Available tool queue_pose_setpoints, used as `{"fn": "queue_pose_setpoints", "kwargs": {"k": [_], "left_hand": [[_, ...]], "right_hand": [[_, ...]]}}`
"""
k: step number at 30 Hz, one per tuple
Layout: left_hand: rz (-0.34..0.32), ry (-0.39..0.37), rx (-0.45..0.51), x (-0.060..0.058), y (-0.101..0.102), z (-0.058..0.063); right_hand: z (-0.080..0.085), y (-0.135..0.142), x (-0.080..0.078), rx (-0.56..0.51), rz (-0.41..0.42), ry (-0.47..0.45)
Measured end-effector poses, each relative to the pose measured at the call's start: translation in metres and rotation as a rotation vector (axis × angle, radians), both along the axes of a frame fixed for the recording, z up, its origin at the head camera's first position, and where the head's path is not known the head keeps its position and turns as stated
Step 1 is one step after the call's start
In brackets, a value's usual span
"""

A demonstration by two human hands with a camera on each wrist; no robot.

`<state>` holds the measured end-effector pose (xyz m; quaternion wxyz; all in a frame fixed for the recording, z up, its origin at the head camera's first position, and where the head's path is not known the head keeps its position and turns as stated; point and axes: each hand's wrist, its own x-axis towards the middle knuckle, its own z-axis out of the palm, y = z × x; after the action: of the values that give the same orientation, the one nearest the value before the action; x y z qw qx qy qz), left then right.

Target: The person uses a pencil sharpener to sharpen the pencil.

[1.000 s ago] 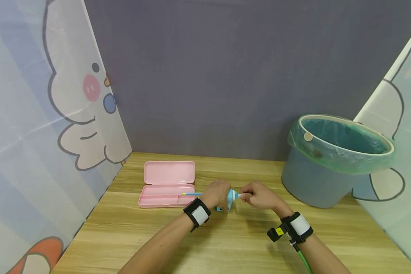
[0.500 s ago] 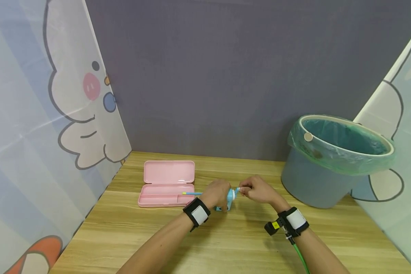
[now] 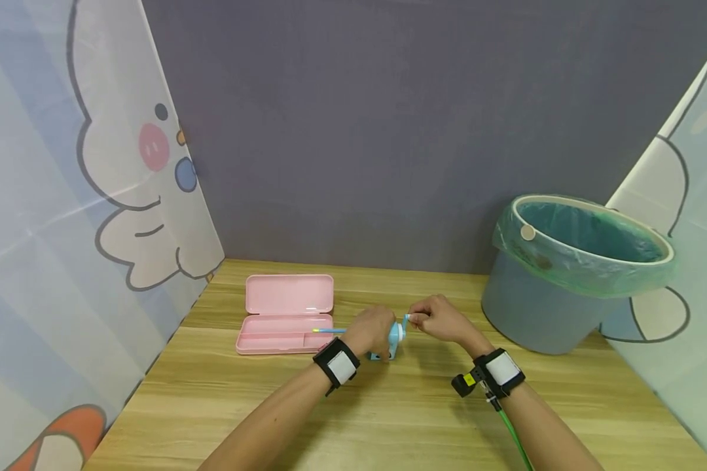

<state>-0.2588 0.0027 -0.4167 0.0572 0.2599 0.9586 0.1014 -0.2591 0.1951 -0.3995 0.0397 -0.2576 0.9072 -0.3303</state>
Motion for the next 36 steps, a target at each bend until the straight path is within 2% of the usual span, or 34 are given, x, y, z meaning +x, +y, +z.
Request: {"fn": "queue_pose_setpoints", "kwargs": {"k": [10, 18, 26, 32, 36], "left_hand": [[0.000, -0.019, 0.006, 0.000, 0.000, 0.000], [-0.002, -0.028, 0.018, -0.004, -0.001, 0.002], [-0.003, 0.005, 0.004, -0.007, -0.002, 0.006], [-0.006, 0.003, -0.002, -0.005, -0.001, 0.001], [-0.017, -0.015, -0.002, -0.002, -0.001, -0.003]], "right_hand": [[-0.003, -0.001, -0.006, -0.004, -0.044, -0.014], [0.001, -0.003, -0.012, -0.010, -0.057, -0.046], [0.003, -0.004, -0.018, -0.003, -0.054, -0.013], [-0.006, -0.003, -0.021, -0.025, -0.055, -0.017], [-0.012, -0.002, -0.023, -0.036, -0.045, -0.053]]}}
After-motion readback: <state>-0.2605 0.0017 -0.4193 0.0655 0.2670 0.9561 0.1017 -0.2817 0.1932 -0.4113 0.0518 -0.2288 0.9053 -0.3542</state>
